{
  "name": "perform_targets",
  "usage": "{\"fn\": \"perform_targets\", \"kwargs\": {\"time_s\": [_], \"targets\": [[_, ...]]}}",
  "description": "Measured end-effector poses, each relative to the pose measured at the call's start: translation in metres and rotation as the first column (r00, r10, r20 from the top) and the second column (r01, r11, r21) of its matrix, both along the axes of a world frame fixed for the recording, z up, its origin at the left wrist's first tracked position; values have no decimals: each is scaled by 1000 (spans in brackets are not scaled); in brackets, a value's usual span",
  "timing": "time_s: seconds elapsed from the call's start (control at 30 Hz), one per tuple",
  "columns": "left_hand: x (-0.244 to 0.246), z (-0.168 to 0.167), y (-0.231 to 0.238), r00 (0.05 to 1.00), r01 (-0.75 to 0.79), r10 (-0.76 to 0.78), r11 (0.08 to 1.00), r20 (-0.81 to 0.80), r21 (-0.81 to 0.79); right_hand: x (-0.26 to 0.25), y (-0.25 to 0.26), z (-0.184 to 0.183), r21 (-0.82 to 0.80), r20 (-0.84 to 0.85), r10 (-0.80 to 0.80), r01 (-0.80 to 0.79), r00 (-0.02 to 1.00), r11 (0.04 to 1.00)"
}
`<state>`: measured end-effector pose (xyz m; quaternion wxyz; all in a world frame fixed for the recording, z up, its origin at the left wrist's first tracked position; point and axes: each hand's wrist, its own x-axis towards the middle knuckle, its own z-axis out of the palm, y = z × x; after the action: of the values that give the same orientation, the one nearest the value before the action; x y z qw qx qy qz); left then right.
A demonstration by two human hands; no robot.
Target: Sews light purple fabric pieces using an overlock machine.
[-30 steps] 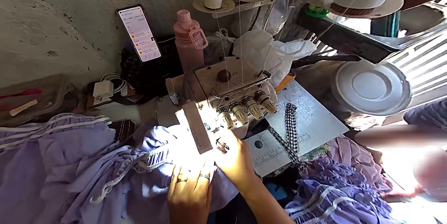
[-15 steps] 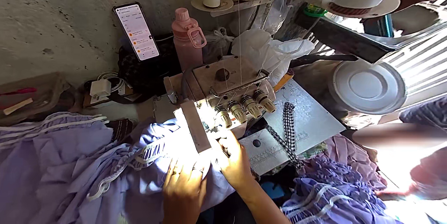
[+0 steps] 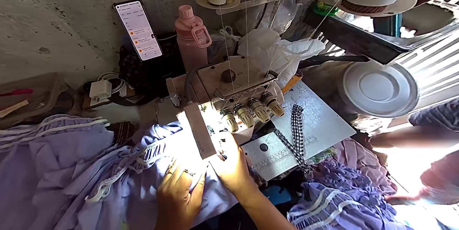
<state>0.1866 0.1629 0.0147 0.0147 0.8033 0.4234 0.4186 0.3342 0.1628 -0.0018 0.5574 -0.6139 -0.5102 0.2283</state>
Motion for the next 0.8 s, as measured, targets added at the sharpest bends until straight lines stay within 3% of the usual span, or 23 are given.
{"fn": "perform_targets", "kwargs": {"time_s": [0.17, 0.27, 0.33, 0.43, 0.57, 0.63, 0.7, 0.8], "targets": [[-24, 16, 18, 991, 111, -101, 987, 87, -117, -1, -36, -27, 215, -195, 130, -87, 972, 973], [-10, 30, -22, 989, 115, -124, 988, -80, -107, 2, -63, -43, 214, -286, 244, -187, 927, 959], [1, 12, -52, 976, 127, -145, 985, -161, -116, 4, -68, -49, 201, -341, 297, -239, 892, 950], [7, -19, -67, 975, 77, -97, 991, -202, -106, 8, -62, -50, 188, -317, 306, -256, 898, 948], [1, 2, -70, 967, 141, -179, 969, -181, -205, 4, -64, -44, 167, -270, 268, -230, 925, 959], [-2, 21, -63, 979, 96, -124, 981, -162, -169, 5, -67, -43, 179, -265, 267, -225, 927, 958], [-2, 30, -44, 973, -16, 8, 999, -232, -31, 5, -68, -45, 184, -271, 254, -209, 928, 960], [5, 18, -14, 939, -97, 129, 989, -319, 116, 4, -69, -43, 173, -293, 238, -193, 926, 966]]}}
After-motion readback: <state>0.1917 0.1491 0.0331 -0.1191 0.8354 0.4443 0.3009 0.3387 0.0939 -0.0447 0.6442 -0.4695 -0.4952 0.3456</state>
